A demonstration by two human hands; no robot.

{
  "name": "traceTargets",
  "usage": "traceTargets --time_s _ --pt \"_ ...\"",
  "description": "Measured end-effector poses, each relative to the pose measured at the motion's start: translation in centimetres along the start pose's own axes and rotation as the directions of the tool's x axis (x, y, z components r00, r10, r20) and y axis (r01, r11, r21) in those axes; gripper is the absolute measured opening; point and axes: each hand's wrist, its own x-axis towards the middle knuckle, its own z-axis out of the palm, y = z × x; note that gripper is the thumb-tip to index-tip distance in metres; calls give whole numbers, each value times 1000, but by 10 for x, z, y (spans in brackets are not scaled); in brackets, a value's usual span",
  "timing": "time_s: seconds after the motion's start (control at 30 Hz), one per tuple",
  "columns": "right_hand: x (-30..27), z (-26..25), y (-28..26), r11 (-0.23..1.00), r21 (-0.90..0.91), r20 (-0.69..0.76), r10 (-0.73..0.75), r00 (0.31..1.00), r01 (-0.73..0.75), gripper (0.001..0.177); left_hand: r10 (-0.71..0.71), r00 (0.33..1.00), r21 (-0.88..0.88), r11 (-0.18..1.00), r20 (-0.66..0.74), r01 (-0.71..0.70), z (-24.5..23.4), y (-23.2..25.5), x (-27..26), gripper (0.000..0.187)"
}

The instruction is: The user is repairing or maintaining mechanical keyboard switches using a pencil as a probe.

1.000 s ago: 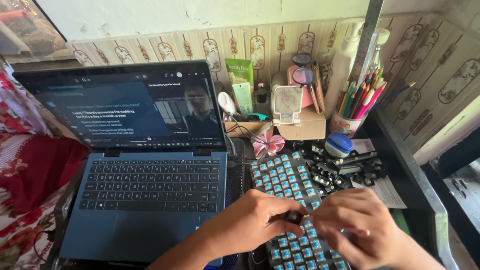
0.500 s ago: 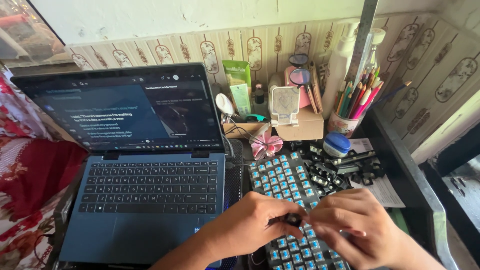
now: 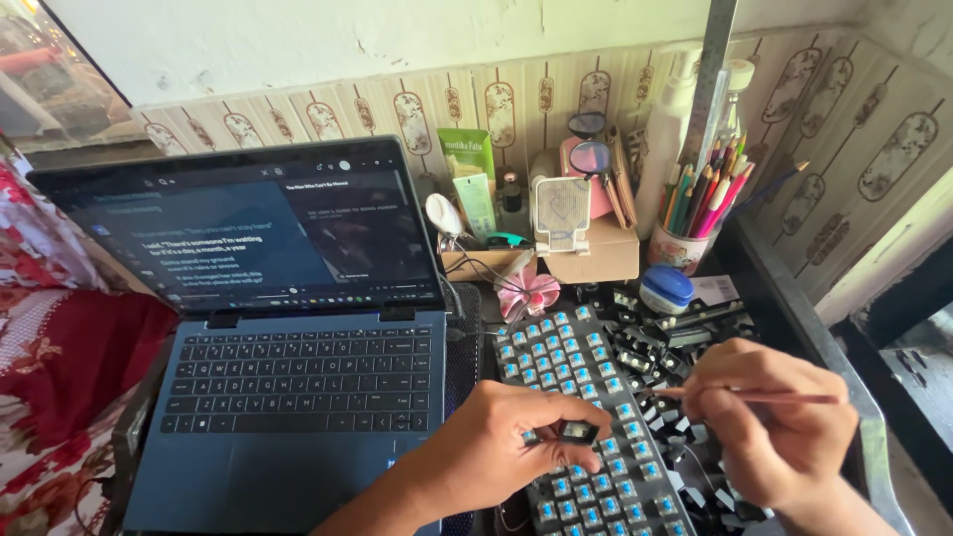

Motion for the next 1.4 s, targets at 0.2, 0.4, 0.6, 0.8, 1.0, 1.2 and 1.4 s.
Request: traceTargets --time_s 0.2,0.4,0.6,0.8,1.0,1.2,1.4 --pt "8 0 4 924 256 140 -326 935 284 7 59 997 50 997 -43 -56 1 -1 0 27" --pt "19 15 -11 934 169 336 -356 872 316 7 70 997 77 995 -42 -67 2 -3 -1 32" --pt "14 14 -4 935 50 428 -338 839 351 11 71 997 3 997 -29 -71 4 -10 -3 30" --pt "8 9 3 977 -1 439 -189 878 211 5 94 994 88 992 -63 -89 4 -9 -1 29" --pt "3 10 3 995 34 414 76 907 -99 11 68 997 56 996 -36 -66 3 -4 1 26" --pt "4 10 3 990 40 427 106 898 -136 17 59 998 81 995 -24 -57 3 -4 0 26" --pt "1 11 8 980 60 424 145 894 -188 19 80 996 116 990 -47 -74 1 -6 0 28"
